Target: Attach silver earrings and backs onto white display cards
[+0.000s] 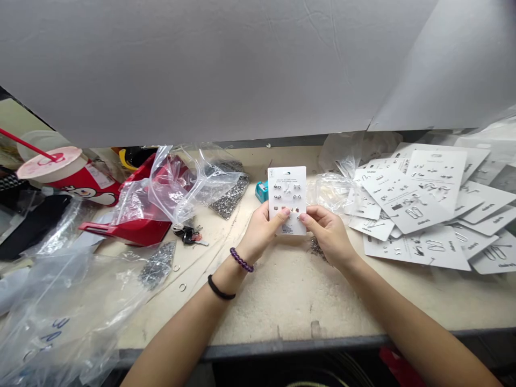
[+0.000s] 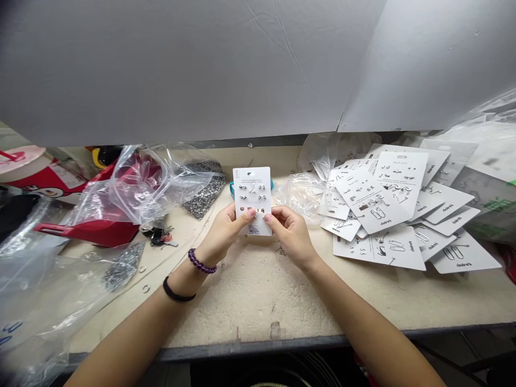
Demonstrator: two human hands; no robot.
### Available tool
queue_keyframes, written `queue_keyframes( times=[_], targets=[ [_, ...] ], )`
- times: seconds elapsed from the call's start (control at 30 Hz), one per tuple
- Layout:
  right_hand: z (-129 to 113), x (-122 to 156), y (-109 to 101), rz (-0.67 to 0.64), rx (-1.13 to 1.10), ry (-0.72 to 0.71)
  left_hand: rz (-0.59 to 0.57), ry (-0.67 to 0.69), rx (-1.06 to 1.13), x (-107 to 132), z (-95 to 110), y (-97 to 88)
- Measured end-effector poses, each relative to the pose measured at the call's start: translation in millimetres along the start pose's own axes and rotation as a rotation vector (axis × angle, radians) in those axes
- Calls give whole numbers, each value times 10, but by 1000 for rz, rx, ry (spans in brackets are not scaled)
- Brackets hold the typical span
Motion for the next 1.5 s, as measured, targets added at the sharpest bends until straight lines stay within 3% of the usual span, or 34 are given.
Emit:
queue_keyframes(
  times=[0.43,0.73,1.17,1.37,1.5],
  targets=[
    [3,-5,7,3,41,-33,76,59,-104,-9,-57,-75],
    [37,-22,-41,94,-152,-23,104,62,-198,2,-79,47],
    [-8,-5,8,84,31,-80,155,47,-18,10,-170,24],
    [4,-3,9,82,28,-75,173,78,-47,20,-141,20],
    [-4,5,-9,94,40,-74,162,30,-85,17,-119,29]
  ],
)
Point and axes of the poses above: each hand's wrist, its own x-axis away from the middle knuckle, its own y-axis out of the palm, z = x × y, the point moved 4 cm from there along -x, towards the middle knuckle, and after that the axes turned 14 degrees about -z, right-handed, at the moved point
